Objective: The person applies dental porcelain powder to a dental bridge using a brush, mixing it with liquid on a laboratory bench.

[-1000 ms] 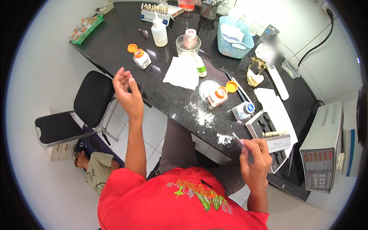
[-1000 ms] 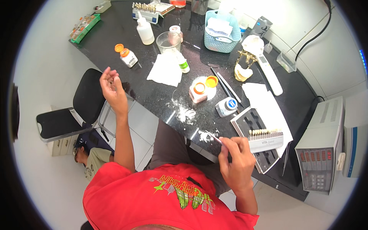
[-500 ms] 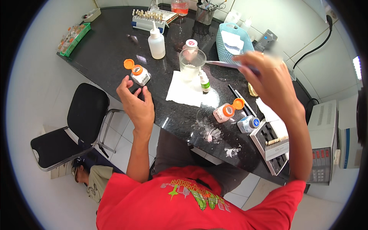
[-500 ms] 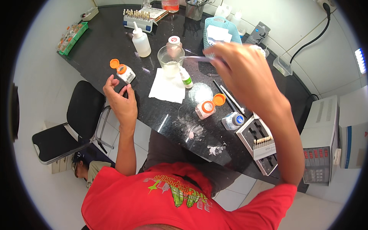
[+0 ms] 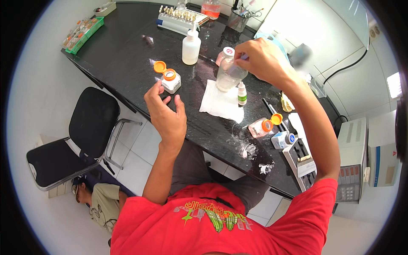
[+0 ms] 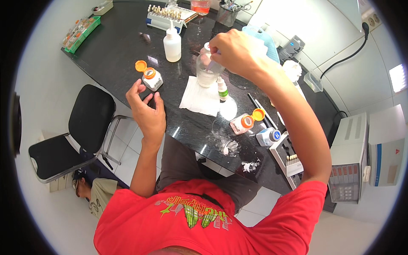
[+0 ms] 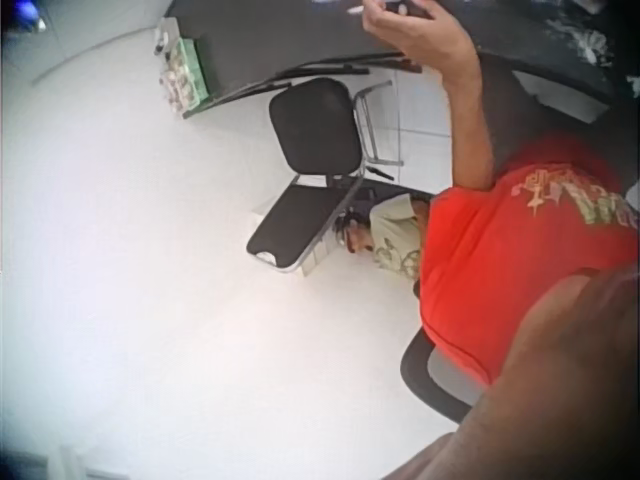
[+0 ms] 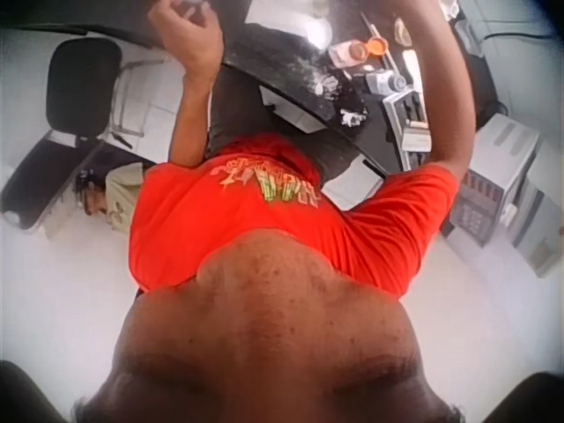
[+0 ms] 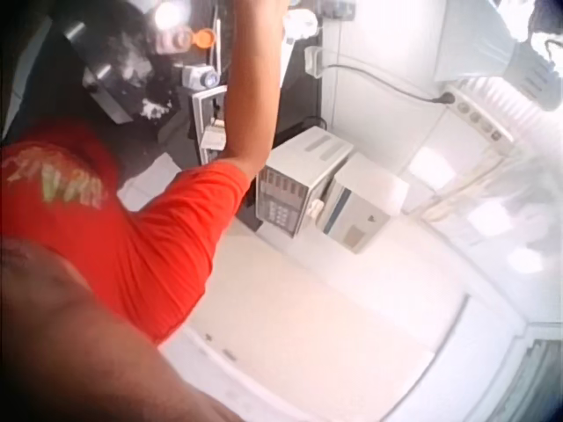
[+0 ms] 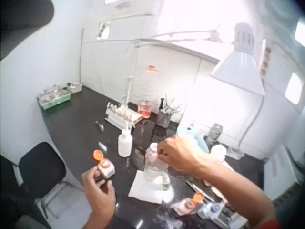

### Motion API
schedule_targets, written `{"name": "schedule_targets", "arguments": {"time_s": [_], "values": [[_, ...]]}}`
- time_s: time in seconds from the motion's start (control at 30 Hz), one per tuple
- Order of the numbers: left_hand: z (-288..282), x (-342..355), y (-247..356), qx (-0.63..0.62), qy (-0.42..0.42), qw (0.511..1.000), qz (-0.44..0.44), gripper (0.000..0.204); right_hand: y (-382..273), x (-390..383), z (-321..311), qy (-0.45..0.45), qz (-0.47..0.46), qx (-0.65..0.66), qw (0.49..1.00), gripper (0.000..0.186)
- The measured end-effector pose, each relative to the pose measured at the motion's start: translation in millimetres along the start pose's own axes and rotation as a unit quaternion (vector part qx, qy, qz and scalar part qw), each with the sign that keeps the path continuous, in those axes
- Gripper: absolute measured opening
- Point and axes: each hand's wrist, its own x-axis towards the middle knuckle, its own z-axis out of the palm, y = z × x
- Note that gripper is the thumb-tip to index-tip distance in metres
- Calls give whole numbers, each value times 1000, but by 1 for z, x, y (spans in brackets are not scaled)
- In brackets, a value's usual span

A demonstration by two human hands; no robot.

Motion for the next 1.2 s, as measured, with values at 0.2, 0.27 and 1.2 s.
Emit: {"name": "schedule_targets", "arguments": {"time_s": [0.2,0.27,1.2], "values": [[-1,0,-4,-4,-3,1000,8,61,-1,1,-1,-31,-1,-47,998,10],[0,2,-4,-5,-4,1000,16,61,-2,-1,-1,-31,0,-53,998,11],[-8,-26,44,-155,-159,975,28,30,-57,-232,-36,324,171,11,930,22]]}}
